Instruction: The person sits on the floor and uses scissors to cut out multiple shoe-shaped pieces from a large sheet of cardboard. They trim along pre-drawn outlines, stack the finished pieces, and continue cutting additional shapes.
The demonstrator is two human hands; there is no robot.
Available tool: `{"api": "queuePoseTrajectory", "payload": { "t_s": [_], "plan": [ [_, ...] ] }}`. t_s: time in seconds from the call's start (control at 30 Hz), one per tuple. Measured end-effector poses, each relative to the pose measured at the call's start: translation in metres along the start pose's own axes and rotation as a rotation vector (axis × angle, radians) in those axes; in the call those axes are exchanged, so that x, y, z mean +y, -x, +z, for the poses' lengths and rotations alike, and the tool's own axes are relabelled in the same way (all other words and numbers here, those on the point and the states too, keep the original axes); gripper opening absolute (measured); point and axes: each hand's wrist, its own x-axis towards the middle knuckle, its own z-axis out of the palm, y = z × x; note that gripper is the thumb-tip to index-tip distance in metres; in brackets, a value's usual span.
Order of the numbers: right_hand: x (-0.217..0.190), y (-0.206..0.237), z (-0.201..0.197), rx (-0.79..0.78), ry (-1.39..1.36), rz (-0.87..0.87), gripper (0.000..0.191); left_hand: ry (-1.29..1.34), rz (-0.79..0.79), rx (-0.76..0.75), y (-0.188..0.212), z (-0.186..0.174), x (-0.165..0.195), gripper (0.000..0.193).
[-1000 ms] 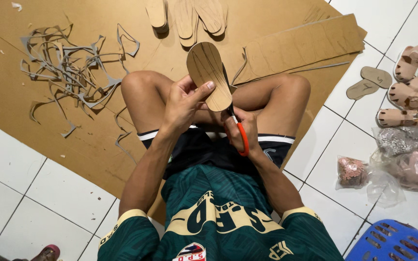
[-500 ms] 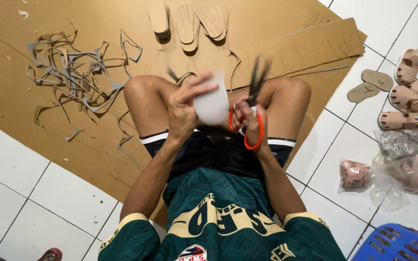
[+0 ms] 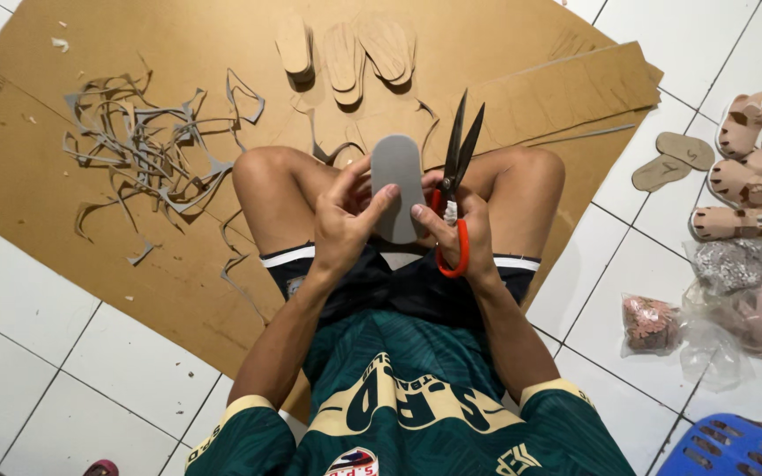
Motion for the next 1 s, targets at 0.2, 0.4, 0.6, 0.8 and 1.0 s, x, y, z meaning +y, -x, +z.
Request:
{"api": "queuePoseTrajectory", "payload": {
  "t_s": [0.2,0.4,0.6,0.8,1.0],
  "plan": [
    [0.015,0.004,-0.001,0.06,0.0,0.016,0.028,0.058,-0.064,0.014,-0.006,0.005,0.006,0.046],
    [0.05,-0.016,-0.01,0.19,-0.167,0.068,0.029,-0.431,0.516,0.05,-0.035,-0.012,0.036,0.019],
    [0.08,-0.009,-0.02,0.219,-0.191,0.238,0.032,-1.007,0.996,0.071,-0.098,-0.069,0.062,0.025],
    [0.097,0.003,-0.02,0.211,-0.203,0.272,0.032,-1.162,0.396,-0.007,-0.172,-0.109,-0.014,0.052],
    [0.12,-0.001,-0.042,0.264,-0.221,0.272,0.03,-1.257,-0.096,-0.022,-0.134,-0.105,-0.101,0.022]
  ]
}}
